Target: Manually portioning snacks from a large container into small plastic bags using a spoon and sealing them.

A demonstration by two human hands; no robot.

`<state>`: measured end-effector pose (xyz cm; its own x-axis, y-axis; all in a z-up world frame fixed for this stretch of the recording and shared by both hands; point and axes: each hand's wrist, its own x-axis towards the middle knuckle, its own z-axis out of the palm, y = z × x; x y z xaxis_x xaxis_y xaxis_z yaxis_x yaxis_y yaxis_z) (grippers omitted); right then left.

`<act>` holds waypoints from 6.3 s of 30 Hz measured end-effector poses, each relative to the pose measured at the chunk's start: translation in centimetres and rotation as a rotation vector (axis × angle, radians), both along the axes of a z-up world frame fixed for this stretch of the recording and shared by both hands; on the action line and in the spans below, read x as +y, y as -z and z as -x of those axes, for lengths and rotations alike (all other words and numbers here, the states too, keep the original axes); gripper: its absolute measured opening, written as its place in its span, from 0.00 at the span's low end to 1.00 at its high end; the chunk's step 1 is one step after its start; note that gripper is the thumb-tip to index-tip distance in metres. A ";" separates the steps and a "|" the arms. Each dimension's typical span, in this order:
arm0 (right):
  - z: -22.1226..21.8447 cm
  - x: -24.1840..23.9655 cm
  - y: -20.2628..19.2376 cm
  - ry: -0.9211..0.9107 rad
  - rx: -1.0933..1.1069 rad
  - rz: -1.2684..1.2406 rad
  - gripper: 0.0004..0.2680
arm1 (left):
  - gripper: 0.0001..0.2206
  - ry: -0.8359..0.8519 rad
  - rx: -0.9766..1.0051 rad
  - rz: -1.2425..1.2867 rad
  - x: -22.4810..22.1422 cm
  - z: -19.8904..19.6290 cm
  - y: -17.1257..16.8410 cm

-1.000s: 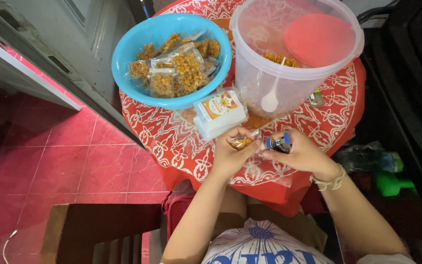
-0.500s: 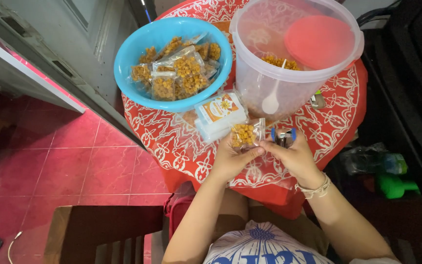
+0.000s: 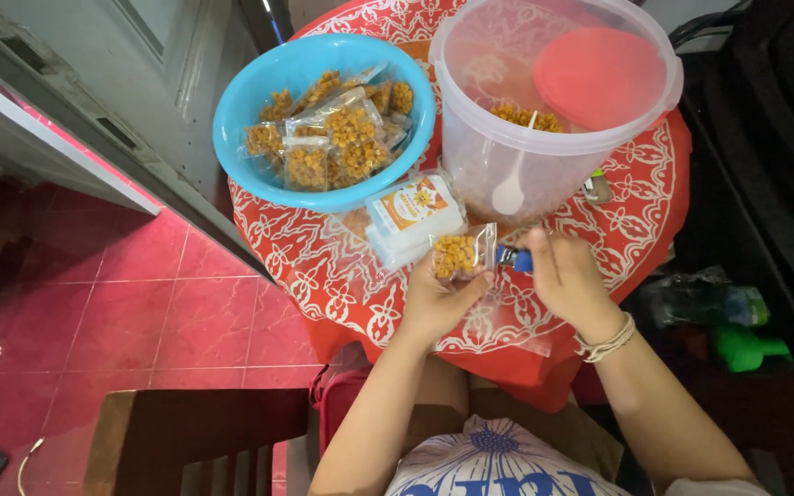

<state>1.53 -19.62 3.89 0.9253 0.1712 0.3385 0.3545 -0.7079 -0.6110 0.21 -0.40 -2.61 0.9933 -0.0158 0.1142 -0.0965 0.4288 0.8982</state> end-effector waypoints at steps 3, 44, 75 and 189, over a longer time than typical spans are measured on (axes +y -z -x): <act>-0.1 0.3 0.6 -0.059 -0.044 -0.019 0.19 | 0.18 -0.027 -0.037 -0.004 0.0 0.3 -1.2; -3.1 -0.8 3.3 -0.065 -0.475 0.048 0.07 | 0.04 -0.067 -0.017 -0.046 -0.2 0.2 -1.9; 0.4 3.9 4.4 -0.203 0.114 -0.833 0.06 | 0.06 -0.204 -0.066 -0.065 -0.5 -0.3 -1.4; 0.5 2.5 5.4 -0.157 0.224 -1.089 0.07 | 0.09 -0.585 -0.319 -0.073 5.7 -2.5 -8.6</act>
